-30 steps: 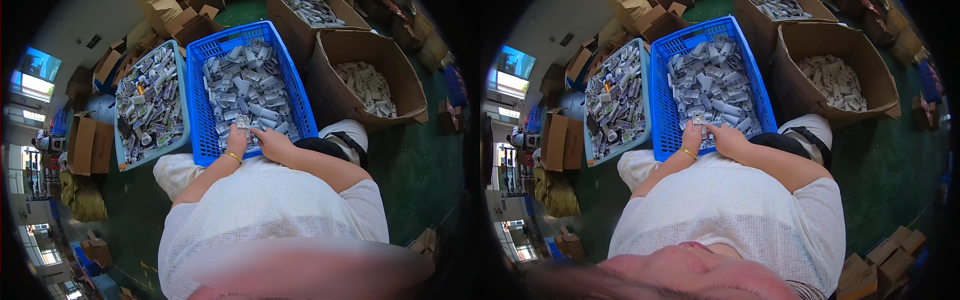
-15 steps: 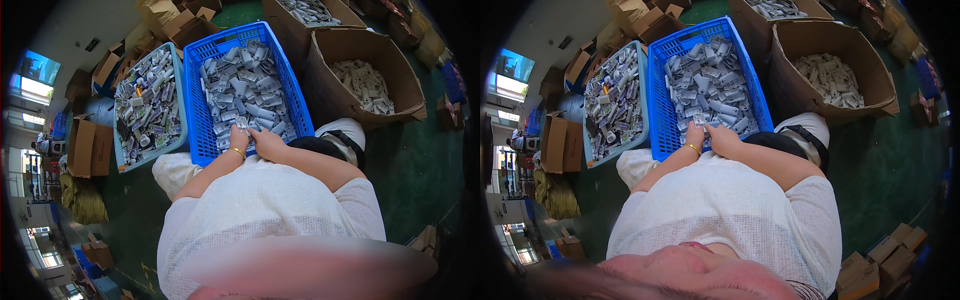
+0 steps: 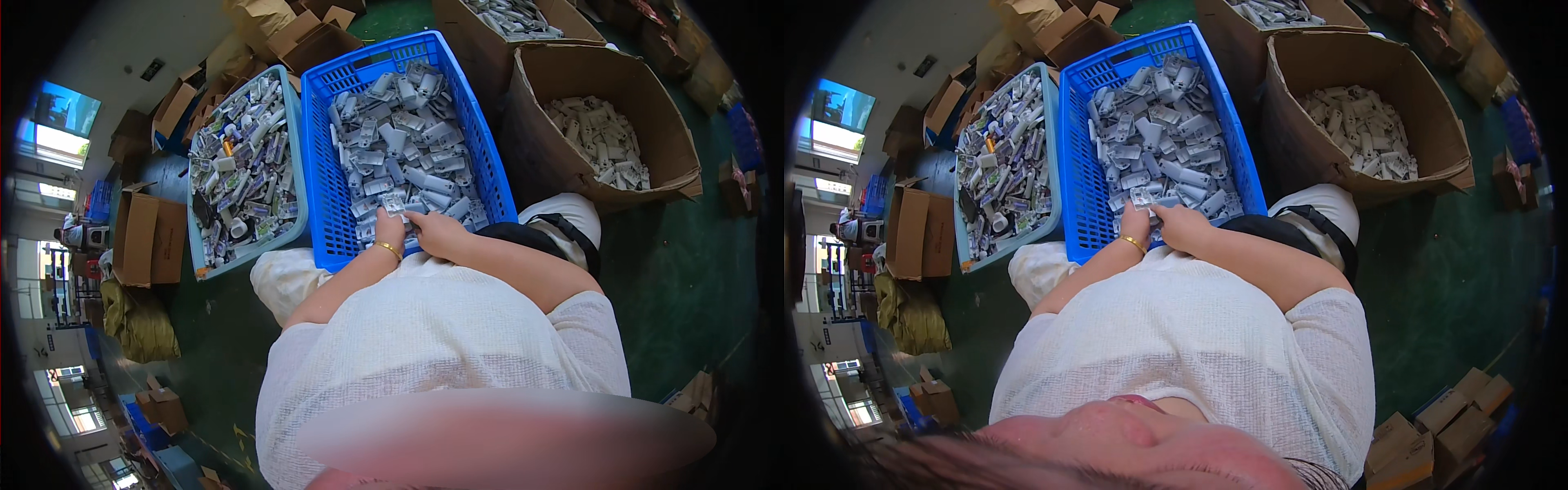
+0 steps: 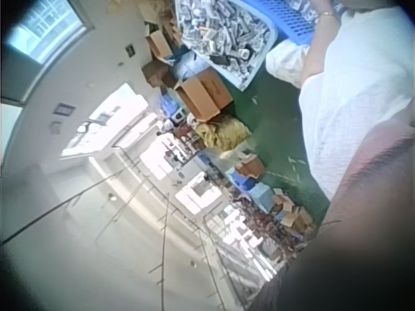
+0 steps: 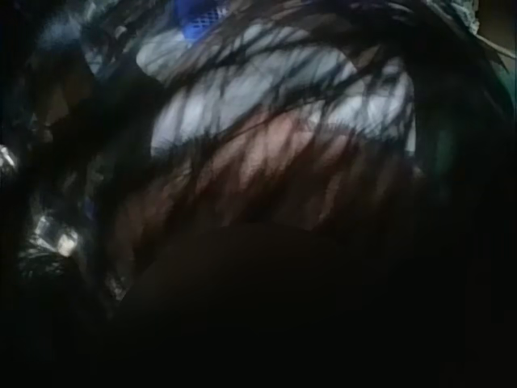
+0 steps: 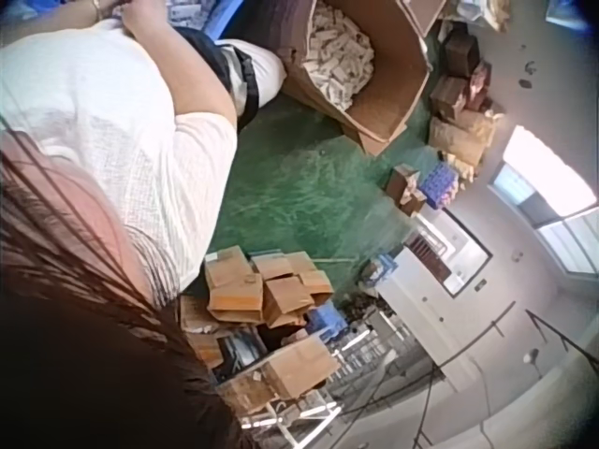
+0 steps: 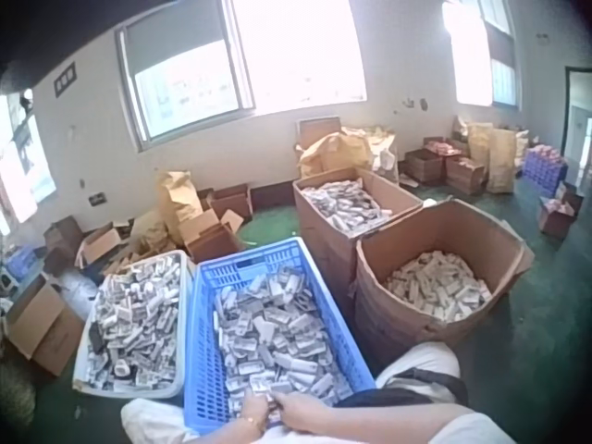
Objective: Inspecting and sorting small electronic components from a plastic crate.
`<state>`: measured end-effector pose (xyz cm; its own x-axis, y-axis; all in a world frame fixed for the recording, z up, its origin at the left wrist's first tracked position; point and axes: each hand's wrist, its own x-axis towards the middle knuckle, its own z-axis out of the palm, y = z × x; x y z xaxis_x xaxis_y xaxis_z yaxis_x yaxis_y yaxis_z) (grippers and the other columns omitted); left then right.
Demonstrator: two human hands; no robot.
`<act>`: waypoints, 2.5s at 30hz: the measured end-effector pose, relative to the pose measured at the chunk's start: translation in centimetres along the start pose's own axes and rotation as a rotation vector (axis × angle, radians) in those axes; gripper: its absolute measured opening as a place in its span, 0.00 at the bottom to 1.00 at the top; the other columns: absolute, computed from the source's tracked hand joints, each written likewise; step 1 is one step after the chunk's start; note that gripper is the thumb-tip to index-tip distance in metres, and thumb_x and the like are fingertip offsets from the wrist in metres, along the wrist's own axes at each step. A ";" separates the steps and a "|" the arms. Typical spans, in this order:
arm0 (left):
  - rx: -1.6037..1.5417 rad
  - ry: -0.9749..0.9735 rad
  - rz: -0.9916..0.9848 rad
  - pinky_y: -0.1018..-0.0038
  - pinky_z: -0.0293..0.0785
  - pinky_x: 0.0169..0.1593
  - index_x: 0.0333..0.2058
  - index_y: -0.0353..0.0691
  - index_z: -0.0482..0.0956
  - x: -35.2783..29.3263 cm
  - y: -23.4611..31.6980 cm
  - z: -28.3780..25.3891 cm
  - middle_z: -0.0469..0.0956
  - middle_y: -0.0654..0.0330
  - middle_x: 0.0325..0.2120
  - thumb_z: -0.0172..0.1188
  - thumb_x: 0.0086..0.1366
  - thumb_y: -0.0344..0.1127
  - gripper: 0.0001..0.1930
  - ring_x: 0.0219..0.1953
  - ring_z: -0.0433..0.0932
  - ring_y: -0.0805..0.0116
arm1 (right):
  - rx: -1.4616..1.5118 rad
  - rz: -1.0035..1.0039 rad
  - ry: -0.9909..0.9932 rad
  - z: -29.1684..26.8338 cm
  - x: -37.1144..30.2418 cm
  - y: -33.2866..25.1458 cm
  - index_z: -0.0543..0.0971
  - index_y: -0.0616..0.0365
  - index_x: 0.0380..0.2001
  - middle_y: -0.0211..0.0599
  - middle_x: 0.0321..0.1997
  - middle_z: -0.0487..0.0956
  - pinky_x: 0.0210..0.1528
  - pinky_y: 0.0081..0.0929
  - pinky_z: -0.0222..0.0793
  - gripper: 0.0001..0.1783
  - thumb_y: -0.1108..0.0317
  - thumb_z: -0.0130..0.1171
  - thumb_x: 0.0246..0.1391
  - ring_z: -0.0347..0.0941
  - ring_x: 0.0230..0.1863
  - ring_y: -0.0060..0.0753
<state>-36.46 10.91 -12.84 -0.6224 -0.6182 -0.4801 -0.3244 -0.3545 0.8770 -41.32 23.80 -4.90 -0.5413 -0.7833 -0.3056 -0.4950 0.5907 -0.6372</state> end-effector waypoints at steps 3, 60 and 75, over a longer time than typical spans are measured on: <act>0.028 -0.014 -0.009 0.65 0.74 0.30 0.42 0.39 0.63 0.5 -0.3 -0.7 0.70 0.53 0.36 0.42 0.50 0.22 0.17 0.34 0.73 0.58 | 0.009 -0.026 -0.006 0.1 0.1 0.0 0.66 0.49 0.50 0.51 0.37 0.74 0.39 0.39 0.67 0.23 0.68 0.43 0.47 0.71 0.38 0.49; 0.202 0.034 0.033 0.72 0.73 0.22 0.41 0.37 0.61 -1.0 1.7 -0.4 0.73 0.51 0.30 0.44 0.53 0.24 0.15 0.25 0.76 0.64 | -0.039 -0.099 0.075 1.5 1.6 1.8 0.65 0.40 0.50 0.46 0.35 0.74 0.35 0.39 0.69 0.22 0.65 0.45 0.48 0.72 0.34 0.47; 0.331 -0.001 0.074 0.69 0.75 0.22 0.41 0.37 0.61 -0.9 1.6 -1.1 0.72 0.51 0.31 0.43 0.53 0.23 0.14 0.26 0.75 0.64 | -0.037 -0.012 0.039 0.5 0.4 -0.2 0.64 0.44 0.51 0.51 0.36 0.71 0.36 0.40 0.67 0.21 0.66 0.42 0.52 0.70 0.35 0.50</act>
<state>-35.66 10.08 -11.00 -0.6537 -0.6328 -0.4150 -0.4917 -0.0617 0.8686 -41.08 23.29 -5.28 -0.5607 -0.7828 -0.2699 -0.5264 0.5886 -0.6136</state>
